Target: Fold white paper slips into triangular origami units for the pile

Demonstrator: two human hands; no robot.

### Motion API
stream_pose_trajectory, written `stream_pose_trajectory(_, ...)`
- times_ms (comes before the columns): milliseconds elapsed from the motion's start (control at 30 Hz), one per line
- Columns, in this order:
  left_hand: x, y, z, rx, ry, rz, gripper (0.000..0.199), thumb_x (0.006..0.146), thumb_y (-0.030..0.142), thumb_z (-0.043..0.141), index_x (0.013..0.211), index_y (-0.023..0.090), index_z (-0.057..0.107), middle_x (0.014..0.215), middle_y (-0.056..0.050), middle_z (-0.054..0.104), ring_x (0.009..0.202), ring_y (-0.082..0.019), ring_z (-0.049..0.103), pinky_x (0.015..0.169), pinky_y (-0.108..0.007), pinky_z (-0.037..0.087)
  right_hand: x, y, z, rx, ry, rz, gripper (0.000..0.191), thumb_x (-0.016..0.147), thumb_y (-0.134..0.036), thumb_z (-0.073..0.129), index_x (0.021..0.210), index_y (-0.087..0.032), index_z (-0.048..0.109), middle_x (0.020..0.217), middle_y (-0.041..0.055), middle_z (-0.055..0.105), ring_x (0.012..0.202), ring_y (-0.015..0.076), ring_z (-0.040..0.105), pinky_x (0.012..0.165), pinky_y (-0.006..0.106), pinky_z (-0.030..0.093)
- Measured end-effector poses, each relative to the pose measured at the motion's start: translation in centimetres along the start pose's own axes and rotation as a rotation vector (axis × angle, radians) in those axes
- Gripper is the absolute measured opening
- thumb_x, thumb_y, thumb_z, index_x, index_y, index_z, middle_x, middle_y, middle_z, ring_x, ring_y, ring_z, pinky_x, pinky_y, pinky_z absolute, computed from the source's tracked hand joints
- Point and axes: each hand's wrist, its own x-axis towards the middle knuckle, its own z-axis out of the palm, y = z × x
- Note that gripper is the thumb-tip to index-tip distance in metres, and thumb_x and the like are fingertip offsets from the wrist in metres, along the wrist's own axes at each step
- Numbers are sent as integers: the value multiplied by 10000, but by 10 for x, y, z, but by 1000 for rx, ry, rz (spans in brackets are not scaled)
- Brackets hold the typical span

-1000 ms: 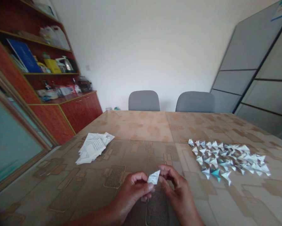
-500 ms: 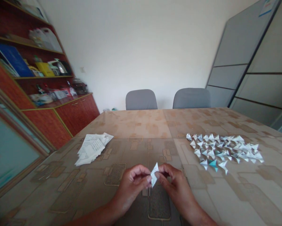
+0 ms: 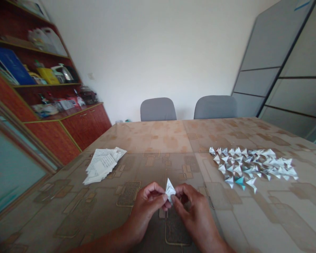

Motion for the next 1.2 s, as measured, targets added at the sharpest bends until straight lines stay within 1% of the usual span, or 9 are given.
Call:
stream_pose_trajectory(133, 1, -2, 1, 49, 26, 23, 277, 625, 330, 775, 628, 163, 555, 562, -16, 642, 526, -135, 601, 543, -243, 454, -1, 1, 0, -46, 77, 6, 157, 849, -327, 596, 776, -188, 607, 686, 27, 659, 623, 168, 610, 583, 257, 480)
stream_pose_trajectory(267, 1, -2, 1, 102, -4, 31, 260, 649, 313, 749, 619, 170, 534, 541, -4, 609, 514, -128, 574, 527, -233, 436, -2, 2, 2, 19, 9, 16, 251, 902, -310, 523, 705, -186, 616, 645, 17, 660, 606, 161, 622, 585, 250, 470)
stream_pose_trajectory(400, 1, -2, -2, 198, -56, 148, 171, 719, 282, 711, 737, 157, 596, 689, -26, 643, 635, -144, 599, 608, -243, 459, -1, 5, 1, 26, 9, 10, 236, 898, -321, 550, 728, -183, 639, 659, 11, 664, 626, 163, 626, 591, 243, 470)
stream_pose_trajectory(500, 3, -2, -5, 279, -38, 198, 161, 739, 284, 697, 700, 152, 614, 657, -21, 628, 621, -139, 585, 595, -232, 443, -1, 7, -1, 22, -17, 19, 254, 914, -340, 528, 745, -187, 639, 680, 16, 673, 652, 174, 637, 606, 249, 483)
stream_pose_trajectory(700, 5, 2, -4, 122, 39, 53, 237, 692, 336, 724, 661, 154, 576, 544, -16, 632, 507, -132, 576, 523, -229, 434, -2, 5, -2, -64, 81, -44, 179, 930, -316, 496, 870, -203, 621, 760, 27, 675, 687, 173, 645, 628, 252, 511)
stream_pose_trajectory(833, 2, 5, -1, 72, 59, 26, 246, 683, 334, 744, 661, 134, 602, 556, -22, 640, 521, -126, 574, 531, -226, 437, -5, 7, 3, -208, 95, -101, 84, 874, -271, 568, 819, -209, 562, 715, 14, 614, 637, 170, 595, 583, 263, 493)
stream_pose_trajectory(967, 0, 5, 0, 24, 41, 11, 265, 676, 346, 769, 660, 121, 628, 588, -28, 651, 556, -121, 575, 564, -225, 440, -7, 13, 5, -304, 73, -107, 22, 870, -223, 563, 887, -212, 554, 759, 23, 604, 661, 177, 588, 598, 278, 492)
stream_pose_trajectory(1067, 0, 2, 0, -22, 25, -11, 296, 657, 368, 795, 658, 120, 635, 587, -28, 652, 551, -118, 570, 570, -228, 440, -8, 14, 4, -348, 37, -131, 49, 880, -203, 545, 924, -215, 564, 787, 33, 610, 700, 187, 599, 626, 291, 498)
stream_pose_trajectory(1200, -1, -2, -1, -64, 38, -34, 309, 652, 381, 808, 688, 113, 659, 625, -43, 670, 594, -135, 595, 608, -245, 455, -8, 14, 3, -424, 95, -184, 149, 867, -190, 541, 1015, -204, 548, 802, 41, 610, 708, 200, 603, 636, 314, 493)
